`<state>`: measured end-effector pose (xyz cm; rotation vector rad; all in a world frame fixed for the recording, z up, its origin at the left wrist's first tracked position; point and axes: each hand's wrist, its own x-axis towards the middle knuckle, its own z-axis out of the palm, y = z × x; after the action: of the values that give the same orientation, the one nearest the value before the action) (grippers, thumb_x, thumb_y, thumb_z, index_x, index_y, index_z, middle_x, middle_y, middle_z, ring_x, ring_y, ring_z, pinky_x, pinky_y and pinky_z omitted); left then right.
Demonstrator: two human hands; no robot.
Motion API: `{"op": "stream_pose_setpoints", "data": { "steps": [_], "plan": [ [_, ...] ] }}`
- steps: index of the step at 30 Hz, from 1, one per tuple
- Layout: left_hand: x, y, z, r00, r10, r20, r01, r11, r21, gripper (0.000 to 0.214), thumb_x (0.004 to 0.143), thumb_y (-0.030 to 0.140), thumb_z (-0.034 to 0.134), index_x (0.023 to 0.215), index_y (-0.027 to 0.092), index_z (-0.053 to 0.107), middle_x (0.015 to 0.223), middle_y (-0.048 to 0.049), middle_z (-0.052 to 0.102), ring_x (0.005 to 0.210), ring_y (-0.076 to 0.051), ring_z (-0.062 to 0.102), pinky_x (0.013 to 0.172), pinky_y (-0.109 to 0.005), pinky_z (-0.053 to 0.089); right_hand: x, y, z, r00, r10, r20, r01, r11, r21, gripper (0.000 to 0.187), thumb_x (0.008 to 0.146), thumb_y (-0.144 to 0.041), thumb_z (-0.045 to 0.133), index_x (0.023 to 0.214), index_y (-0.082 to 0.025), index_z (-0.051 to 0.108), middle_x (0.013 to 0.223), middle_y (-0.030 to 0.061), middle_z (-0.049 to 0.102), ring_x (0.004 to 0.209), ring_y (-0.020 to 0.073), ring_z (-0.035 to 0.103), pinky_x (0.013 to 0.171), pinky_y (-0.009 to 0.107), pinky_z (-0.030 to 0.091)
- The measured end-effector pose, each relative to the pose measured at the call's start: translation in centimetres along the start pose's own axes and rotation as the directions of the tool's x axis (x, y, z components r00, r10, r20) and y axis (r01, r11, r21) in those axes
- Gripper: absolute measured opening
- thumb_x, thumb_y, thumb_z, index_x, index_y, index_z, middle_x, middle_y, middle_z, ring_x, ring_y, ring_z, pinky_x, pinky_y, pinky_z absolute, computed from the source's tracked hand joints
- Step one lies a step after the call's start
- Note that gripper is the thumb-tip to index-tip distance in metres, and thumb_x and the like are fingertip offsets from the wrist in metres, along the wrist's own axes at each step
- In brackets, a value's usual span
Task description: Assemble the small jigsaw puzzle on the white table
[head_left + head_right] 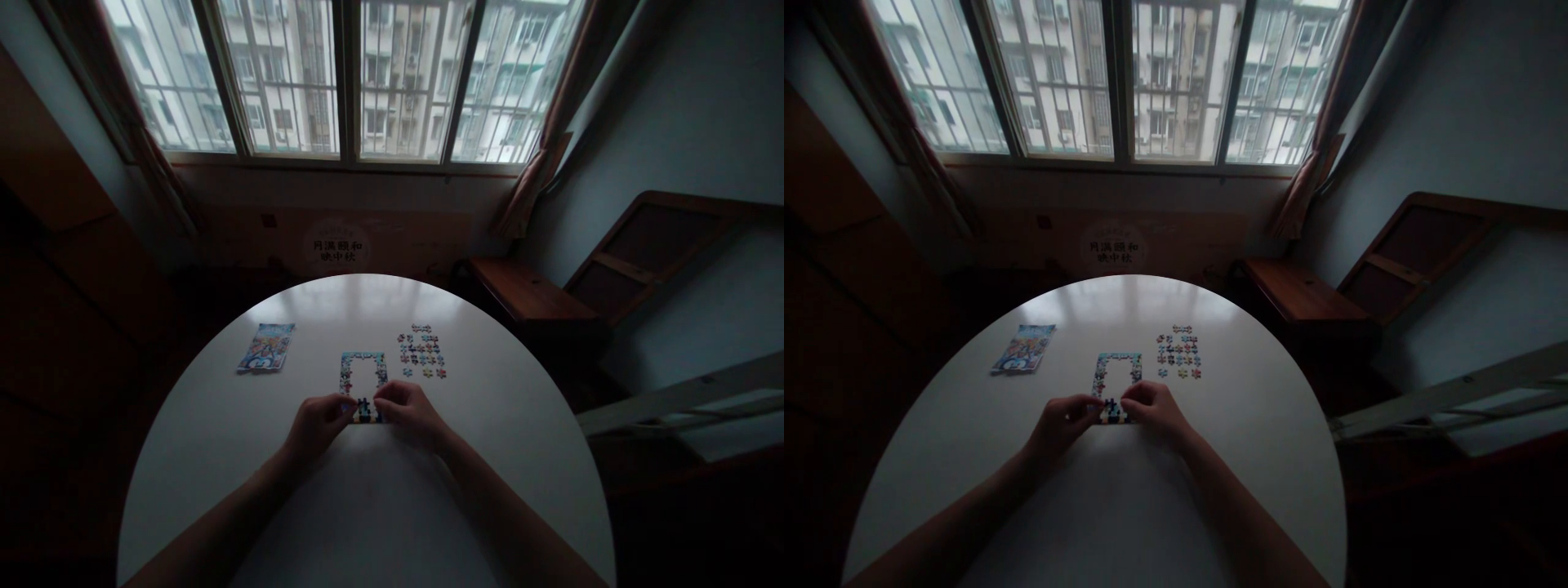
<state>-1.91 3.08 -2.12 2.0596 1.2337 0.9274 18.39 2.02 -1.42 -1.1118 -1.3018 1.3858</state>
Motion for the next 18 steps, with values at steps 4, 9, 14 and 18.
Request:
{"op": "stream_pose_setpoints", "data": {
  "steps": [4, 9, 14, 18],
  "plan": [
    [0.24, 0.06, -0.20, 0.995, -0.076, -0.059, 0.072, 0.995, -0.067, 0.029, 0.078, 0.037, 0.058, 0.085, 0.012, 0.071, 0.049, 0.0036, 0.048, 0.047, -0.007, 0.039, 0.047, -0.018, 0.030, -0.07, -0.10, 0.14, 1.000, -0.030, -0.003, 0.030, 0.997, -0.073, 0.021, 0.067, -0.034, 0.071, 0.076, -0.016, 0.066, 0.066, 0.0002, 0.062, 0.058, 0.0107, 0.054, 0.056, 0.023, 0.041],
    [0.16, 0.24, -0.14, 0.995, -0.076, -0.058, 0.072, 0.995, -0.067, 0.027, 0.078, 0.036, 0.059, 0.085, 0.012, 0.072, 0.051, 0.0031, 0.050, 0.047, -0.007, 0.039, 0.047, -0.018, 0.030, -0.19, -0.18, 0.49, 0.995, -0.098, -0.010, 0.094, 0.980, -0.174, 0.017, 0.071, -0.032, 0.067, 0.077, -0.016, 0.065, 0.070, 0.0015, 0.063, 0.064, 0.0129, 0.056, 0.062, 0.026, 0.043],
    [0.00, 0.30, 0.23, 0.999, -0.034, -0.032, 0.033, 0.999, -0.028, 0.027, 0.078, 0.035, 0.059, 0.082, 0.013, 0.072, 0.050, 0.0030, 0.050, 0.047, -0.007, 0.040, 0.048, -0.018, 0.031, -0.23, 0.02, 0.58, 0.992, -0.122, 0.015, 0.123, 0.970, -0.210, 0.016, 0.072, -0.031, 0.066, 0.078, -0.016, 0.065, 0.069, 0.0013, 0.063, 0.063, 0.0126, 0.055, 0.061, 0.026, 0.042],
    [0.00, 0.39, 0.35, 1.000, -0.007, -0.017, 0.006, 0.999, -0.032, 0.026, 0.078, 0.034, 0.058, 0.080, 0.012, 0.072, 0.050, 0.0027, 0.052, 0.046, -0.007, 0.041, 0.048, -0.018, 0.031, -0.17, 0.21, 0.56, 0.992, -0.124, 0.020, 0.125, 0.967, -0.224, 0.015, 0.072, -0.029, 0.066, 0.078, -0.016, 0.064, 0.068, 0.0011, 0.063, 0.063, 0.0124, 0.056, 0.060, 0.025, 0.042]
  ]
}}
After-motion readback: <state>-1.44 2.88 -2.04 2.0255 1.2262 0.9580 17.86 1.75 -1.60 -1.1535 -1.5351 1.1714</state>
